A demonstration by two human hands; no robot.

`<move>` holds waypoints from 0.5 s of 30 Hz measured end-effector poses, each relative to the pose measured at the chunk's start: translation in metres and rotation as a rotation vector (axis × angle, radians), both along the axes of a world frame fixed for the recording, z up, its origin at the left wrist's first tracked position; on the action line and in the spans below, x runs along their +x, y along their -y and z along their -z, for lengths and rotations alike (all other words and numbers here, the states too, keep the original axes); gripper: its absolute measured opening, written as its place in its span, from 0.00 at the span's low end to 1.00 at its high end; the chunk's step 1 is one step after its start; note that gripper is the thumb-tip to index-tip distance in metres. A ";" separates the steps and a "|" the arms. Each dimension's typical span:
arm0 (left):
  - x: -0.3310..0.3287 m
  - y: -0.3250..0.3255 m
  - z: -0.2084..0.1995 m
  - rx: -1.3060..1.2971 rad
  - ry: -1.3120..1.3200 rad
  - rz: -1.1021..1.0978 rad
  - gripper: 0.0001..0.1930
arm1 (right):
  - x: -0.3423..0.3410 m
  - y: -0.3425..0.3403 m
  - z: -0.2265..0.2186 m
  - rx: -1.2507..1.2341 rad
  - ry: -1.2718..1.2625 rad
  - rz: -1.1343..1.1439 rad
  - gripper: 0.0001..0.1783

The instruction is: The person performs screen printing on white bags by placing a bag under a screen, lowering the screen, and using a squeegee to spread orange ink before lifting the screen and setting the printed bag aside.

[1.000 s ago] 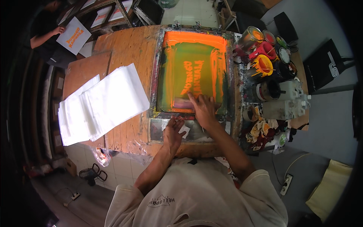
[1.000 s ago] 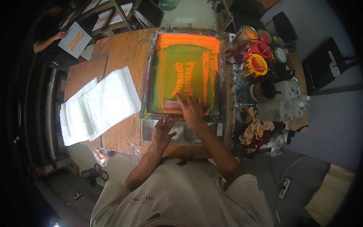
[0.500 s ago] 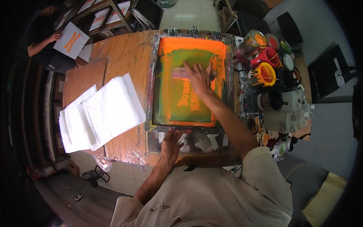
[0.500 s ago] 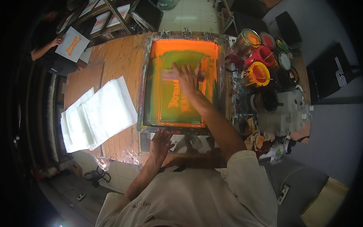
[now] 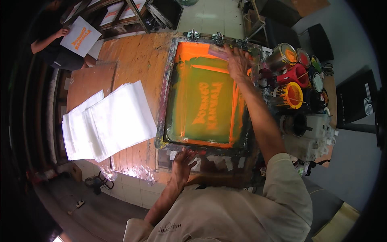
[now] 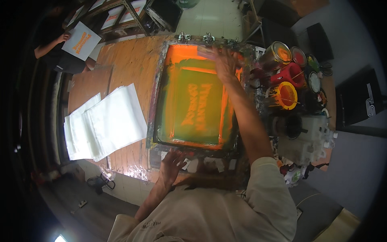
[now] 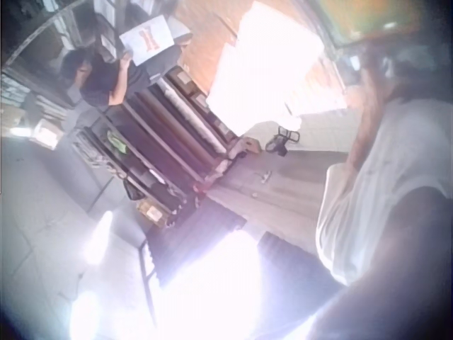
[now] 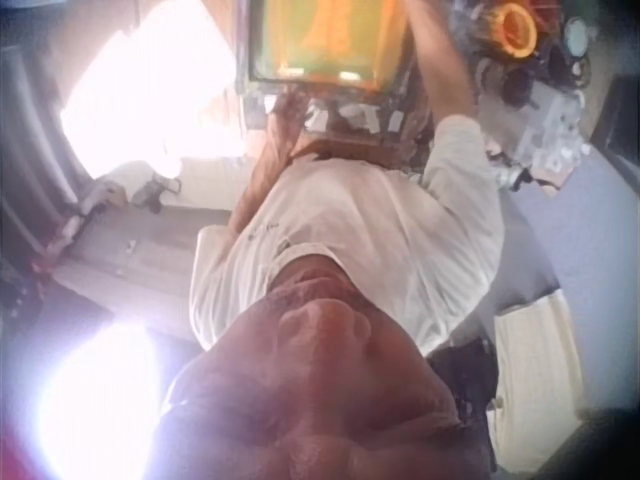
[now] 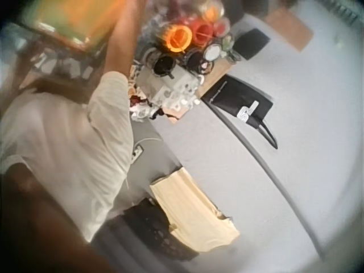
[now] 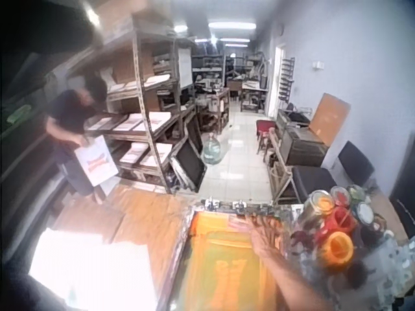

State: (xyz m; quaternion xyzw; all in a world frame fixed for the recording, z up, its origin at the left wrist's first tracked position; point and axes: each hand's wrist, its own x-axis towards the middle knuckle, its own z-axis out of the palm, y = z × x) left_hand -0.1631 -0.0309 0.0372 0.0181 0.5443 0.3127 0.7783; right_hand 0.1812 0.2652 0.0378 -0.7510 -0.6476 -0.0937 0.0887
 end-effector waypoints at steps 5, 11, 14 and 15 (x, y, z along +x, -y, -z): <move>-0.005 -0.003 -0.003 0.072 0.036 0.027 0.19 | -0.027 0.012 0.024 0.119 0.002 -0.201 0.44; -0.004 -0.006 -0.016 0.185 0.044 -0.004 0.14 | -0.093 0.135 -0.021 0.050 -0.118 -0.347 0.43; -0.004 -0.011 -0.029 0.250 0.065 -0.012 0.13 | -0.126 0.214 -0.062 0.033 -0.159 -0.351 0.42; -0.004 -0.013 -0.035 0.276 0.065 -0.004 0.13 | -0.136 0.236 -0.075 0.018 -0.168 -0.345 0.40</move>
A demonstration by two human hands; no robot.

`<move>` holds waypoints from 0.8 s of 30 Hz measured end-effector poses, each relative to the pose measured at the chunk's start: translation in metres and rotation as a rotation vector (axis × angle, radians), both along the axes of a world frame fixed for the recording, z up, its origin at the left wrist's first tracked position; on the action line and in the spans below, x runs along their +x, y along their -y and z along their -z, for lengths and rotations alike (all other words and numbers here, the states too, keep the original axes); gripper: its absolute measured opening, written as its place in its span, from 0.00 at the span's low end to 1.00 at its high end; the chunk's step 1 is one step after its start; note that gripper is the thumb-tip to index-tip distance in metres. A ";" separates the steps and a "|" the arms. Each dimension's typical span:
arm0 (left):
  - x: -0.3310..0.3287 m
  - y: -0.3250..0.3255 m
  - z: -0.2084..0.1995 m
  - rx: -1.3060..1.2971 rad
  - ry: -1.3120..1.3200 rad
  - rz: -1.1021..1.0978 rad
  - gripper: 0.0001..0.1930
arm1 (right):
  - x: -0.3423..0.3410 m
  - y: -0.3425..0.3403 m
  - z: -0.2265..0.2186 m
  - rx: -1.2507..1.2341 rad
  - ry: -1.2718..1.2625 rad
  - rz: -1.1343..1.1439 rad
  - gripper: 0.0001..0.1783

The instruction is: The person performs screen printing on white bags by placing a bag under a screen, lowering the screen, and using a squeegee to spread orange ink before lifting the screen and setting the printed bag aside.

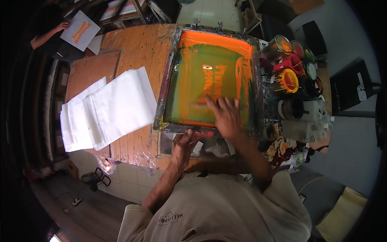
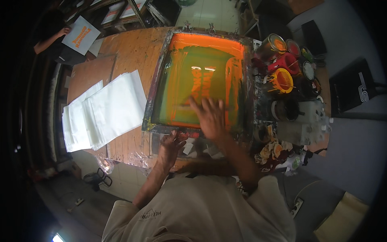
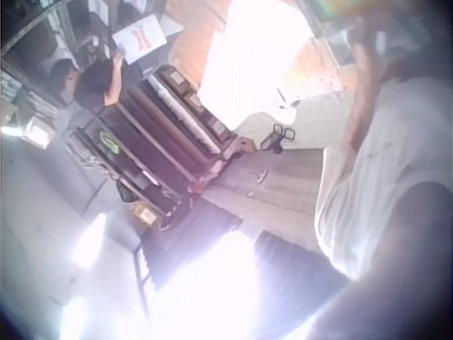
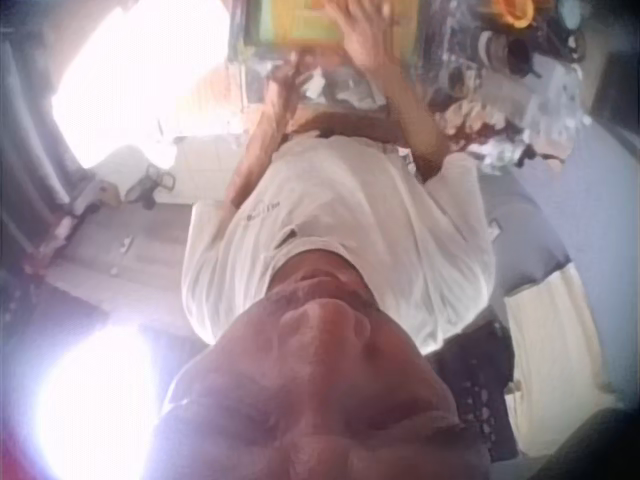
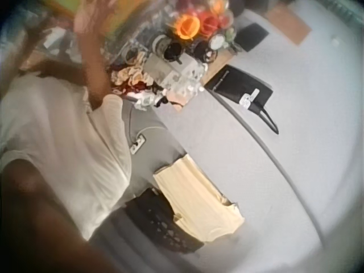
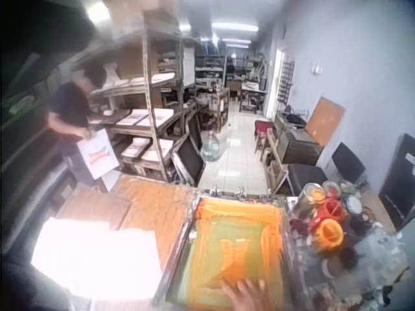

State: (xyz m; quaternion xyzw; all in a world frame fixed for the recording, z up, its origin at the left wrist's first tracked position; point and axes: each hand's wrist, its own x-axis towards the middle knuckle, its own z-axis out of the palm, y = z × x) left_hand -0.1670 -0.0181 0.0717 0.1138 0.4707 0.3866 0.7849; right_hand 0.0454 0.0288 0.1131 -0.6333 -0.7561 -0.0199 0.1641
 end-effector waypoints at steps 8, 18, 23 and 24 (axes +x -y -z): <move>0.005 -0.024 -0.075 0.282 0.139 0.002 0.11 | -0.016 0.029 -0.092 0.063 -0.027 0.027 0.32; 0.020 -0.175 0.008 0.661 -0.954 0.057 0.19 | 0.033 -0.091 -0.215 0.214 -0.098 -0.003 0.27; 0.018 -0.181 0.078 0.660 -1.831 0.435 0.13 | 0.037 -0.119 -0.274 0.040 -0.092 -0.014 0.22; 0.016 -0.183 0.082 0.791 -1.805 0.387 0.09 | 0.030 -0.125 -0.284 -0.027 -0.118 0.059 0.23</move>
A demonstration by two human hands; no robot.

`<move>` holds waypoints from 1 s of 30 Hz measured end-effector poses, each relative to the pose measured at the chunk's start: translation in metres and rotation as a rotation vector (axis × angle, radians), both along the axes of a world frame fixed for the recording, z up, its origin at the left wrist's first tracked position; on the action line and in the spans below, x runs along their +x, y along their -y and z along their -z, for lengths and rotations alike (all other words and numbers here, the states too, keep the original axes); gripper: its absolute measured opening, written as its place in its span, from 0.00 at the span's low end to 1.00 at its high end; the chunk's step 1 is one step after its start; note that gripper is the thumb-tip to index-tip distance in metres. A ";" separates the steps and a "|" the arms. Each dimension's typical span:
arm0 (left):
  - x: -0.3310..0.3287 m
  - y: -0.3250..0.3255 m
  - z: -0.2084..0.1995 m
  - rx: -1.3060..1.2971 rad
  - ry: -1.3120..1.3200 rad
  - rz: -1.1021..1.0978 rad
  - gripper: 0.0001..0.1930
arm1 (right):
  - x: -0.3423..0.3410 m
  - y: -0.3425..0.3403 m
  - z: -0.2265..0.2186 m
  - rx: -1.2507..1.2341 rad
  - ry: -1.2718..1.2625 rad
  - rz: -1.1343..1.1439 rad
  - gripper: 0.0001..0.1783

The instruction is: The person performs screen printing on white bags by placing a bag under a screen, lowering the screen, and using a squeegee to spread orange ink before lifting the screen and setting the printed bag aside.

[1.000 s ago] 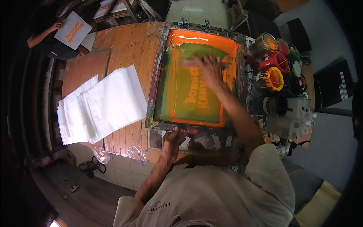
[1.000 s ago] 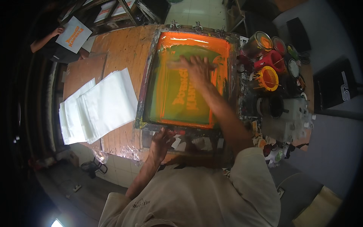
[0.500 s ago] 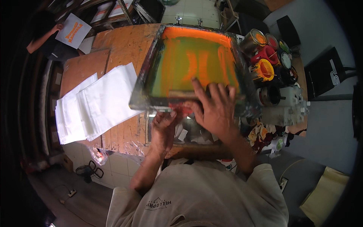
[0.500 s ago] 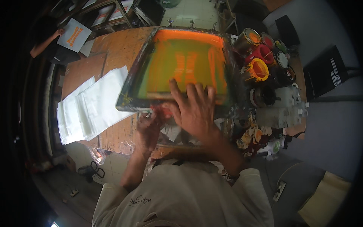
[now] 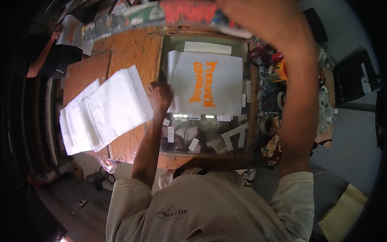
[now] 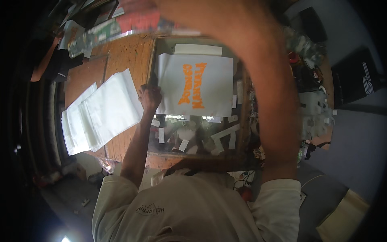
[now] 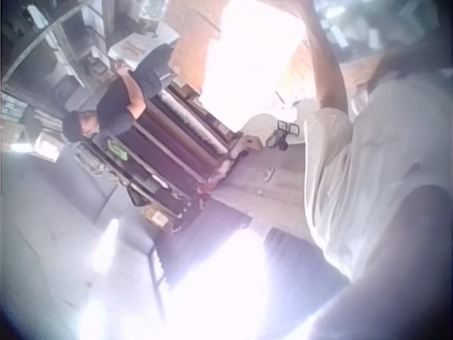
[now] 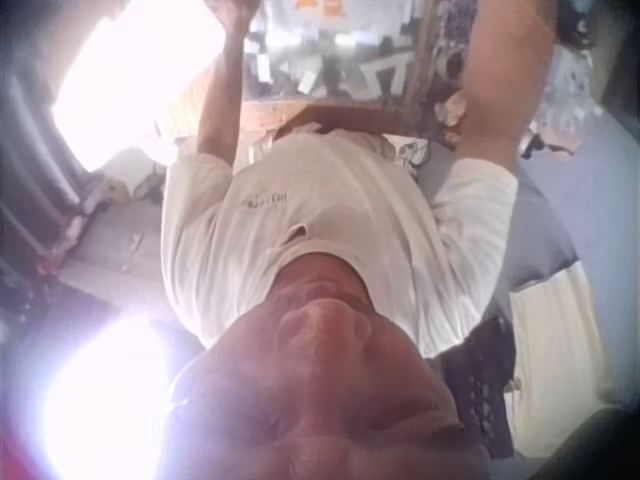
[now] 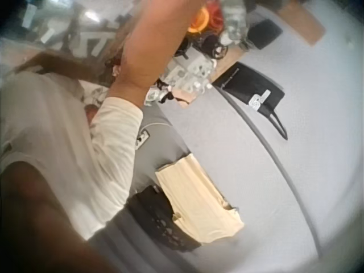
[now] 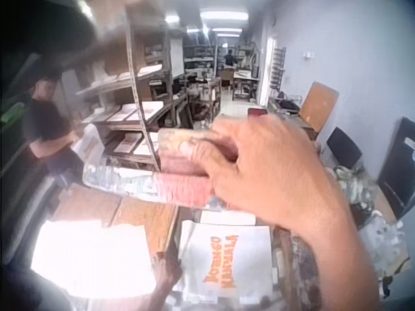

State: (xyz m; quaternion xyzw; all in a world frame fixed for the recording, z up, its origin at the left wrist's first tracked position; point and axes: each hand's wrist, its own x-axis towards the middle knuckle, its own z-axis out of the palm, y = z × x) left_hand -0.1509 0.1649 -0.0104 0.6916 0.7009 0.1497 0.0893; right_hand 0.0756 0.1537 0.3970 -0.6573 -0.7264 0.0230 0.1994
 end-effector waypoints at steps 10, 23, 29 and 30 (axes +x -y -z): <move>-0.159 -0.078 -0.001 0.039 0.266 0.039 0.12 | 0.062 -0.048 -0.002 0.158 0.312 -0.098 0.25; -0.132 0.074 -0.007 0.036 0.339 -0.116 0.22 | 0.091 -0.076 0.023 0.085 -0.138 0.103 0.39; -0.123 0.083 0.005 0.021 0.261 -0.120 0.09 | 0.073 -0.057 0.027 0.132 -0.081 0.157 0.40; -0.125 0.081 0.004 0.101 0.331 -0.126 0.10 | 0.065 -0.053 0.026 0.119 -0.091 0.103 0.40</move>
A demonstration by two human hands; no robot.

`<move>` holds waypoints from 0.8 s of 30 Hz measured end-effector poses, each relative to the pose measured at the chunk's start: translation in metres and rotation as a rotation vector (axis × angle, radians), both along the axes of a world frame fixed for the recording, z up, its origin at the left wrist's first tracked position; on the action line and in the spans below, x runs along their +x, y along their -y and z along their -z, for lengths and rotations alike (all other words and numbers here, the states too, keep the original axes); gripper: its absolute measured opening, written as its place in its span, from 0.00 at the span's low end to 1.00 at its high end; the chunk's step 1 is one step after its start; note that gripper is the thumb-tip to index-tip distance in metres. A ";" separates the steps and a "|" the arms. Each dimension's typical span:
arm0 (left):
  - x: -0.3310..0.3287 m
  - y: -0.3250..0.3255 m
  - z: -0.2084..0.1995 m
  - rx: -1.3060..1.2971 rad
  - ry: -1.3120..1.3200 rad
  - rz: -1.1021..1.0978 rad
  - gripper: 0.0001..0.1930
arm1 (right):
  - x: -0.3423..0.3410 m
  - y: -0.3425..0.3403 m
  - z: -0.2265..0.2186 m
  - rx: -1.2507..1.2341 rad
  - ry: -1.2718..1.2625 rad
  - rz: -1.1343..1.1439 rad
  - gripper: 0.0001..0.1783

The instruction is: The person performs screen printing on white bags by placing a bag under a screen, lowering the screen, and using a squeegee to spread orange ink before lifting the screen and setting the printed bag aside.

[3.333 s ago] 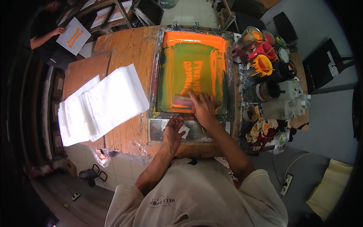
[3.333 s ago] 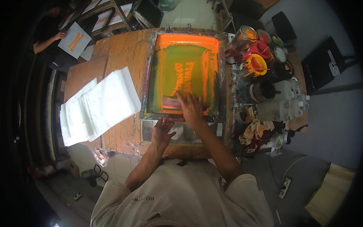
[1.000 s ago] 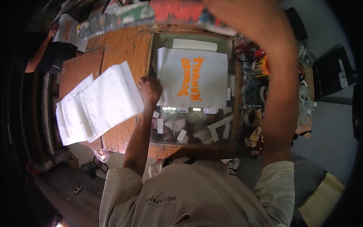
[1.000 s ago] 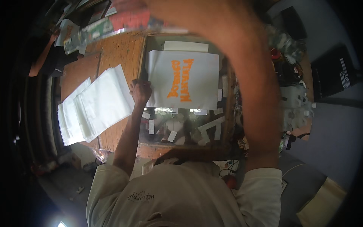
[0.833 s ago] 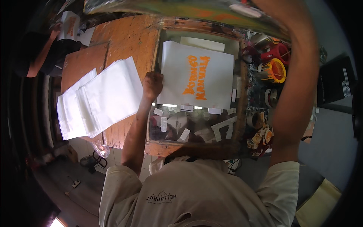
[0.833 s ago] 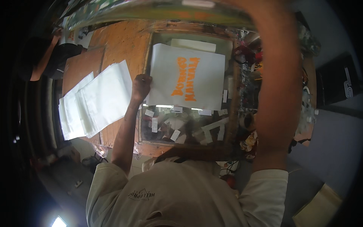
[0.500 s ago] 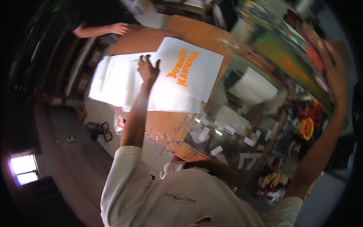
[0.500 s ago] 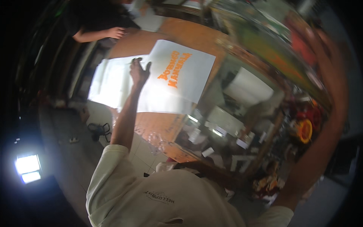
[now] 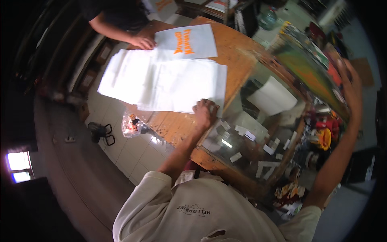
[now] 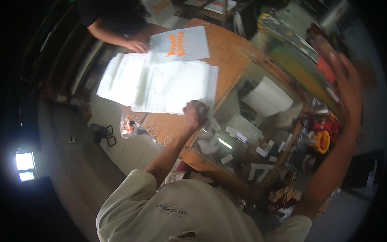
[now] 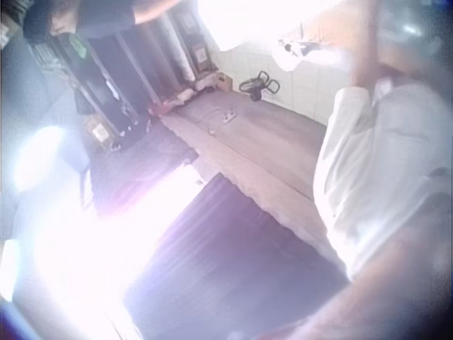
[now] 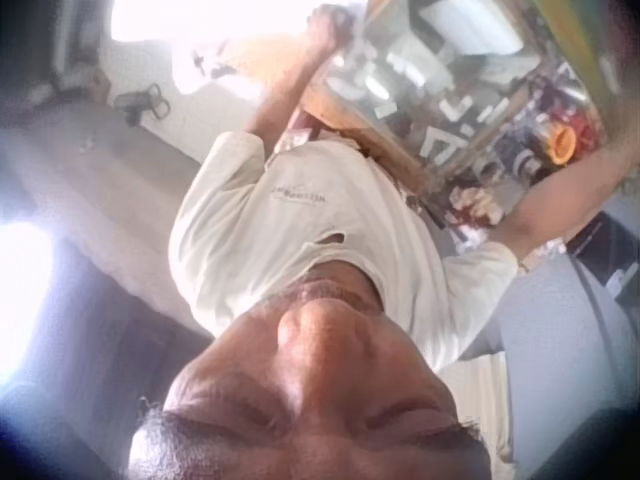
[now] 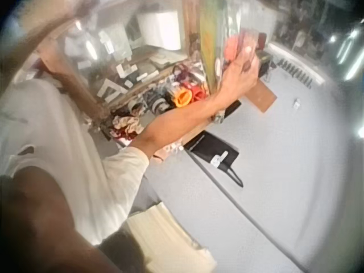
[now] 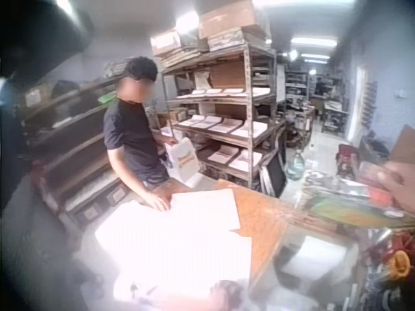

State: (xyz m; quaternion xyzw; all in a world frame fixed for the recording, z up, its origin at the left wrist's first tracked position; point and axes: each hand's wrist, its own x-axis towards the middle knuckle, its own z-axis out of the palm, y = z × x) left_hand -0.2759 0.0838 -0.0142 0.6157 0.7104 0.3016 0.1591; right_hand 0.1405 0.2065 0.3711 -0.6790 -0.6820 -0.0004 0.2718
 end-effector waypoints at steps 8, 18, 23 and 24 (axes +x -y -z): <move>-0.007 -0.016 -0.020 -0.277 0.145 0.024 0.15 | -0.026 0.020 0.000 -0.041 -0.016 -0.053 0.32; 0.077 -0.001 -0.028 -0.387 -0.137 0.355 0.32 | -0.063 0.038 -0.026 0.005 0.082 -0.007 0.28; 0.184 0.021 -0.007 -0.102 -0.245 0.723 0.38 | -0.052 0.042 -0.036 -0.336 -0.006 -0.003 0.23; 0.200 0.023 -0.005 -0.074 -0.252 0.792 0.38 | -0.050 0.042 -0.034 -0.304 -0.027 -0.043 0.22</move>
